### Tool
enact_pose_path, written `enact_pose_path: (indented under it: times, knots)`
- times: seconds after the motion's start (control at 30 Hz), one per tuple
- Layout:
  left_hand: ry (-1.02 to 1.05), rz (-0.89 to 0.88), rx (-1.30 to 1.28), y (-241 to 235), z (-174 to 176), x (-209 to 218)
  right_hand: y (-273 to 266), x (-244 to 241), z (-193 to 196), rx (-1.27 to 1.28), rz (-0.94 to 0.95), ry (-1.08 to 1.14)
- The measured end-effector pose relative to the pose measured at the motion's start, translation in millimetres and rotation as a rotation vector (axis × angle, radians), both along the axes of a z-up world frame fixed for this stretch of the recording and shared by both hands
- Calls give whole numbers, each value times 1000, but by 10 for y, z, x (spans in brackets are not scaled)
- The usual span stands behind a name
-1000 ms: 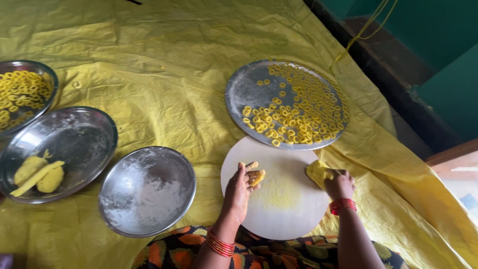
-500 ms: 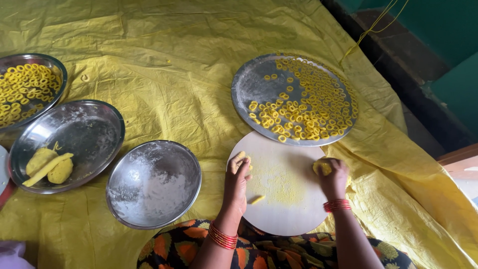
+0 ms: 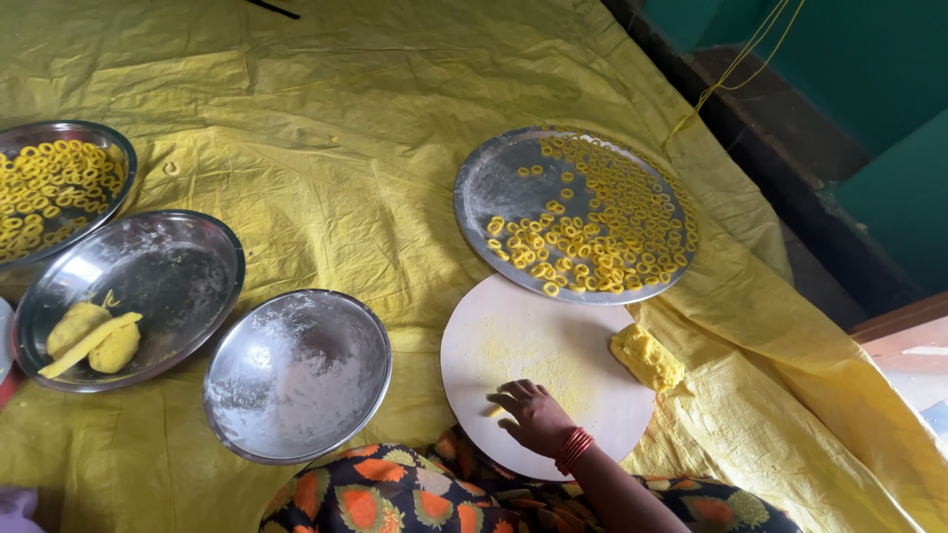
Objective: The person rolls small pieces of yellow dough between their palms to form thin ropes, then joins the ends to create rings. The rings are placed onto a large metal tray. The person repeats this process with multiple pieces of dough.
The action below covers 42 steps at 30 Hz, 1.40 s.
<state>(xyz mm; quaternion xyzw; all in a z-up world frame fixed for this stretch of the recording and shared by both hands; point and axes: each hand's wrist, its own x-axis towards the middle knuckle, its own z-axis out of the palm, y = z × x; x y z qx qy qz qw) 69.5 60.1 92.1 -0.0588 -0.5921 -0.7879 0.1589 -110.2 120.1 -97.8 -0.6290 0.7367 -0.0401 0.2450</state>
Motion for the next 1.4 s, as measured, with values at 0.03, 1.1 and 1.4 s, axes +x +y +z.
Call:
enact_pose_path:
  times: [0.03,1.1,1.4]
  knots:
    - [-13,-29,-24,17,-1,-36,-3,10,22,21,0,4]
    - [-658,700,438,-800,-1425,-772,22,-113,83,-574,-566,-480]
    - [-486,576,538,-506,-1418,-922,138,357,303,-744,-438,-466]
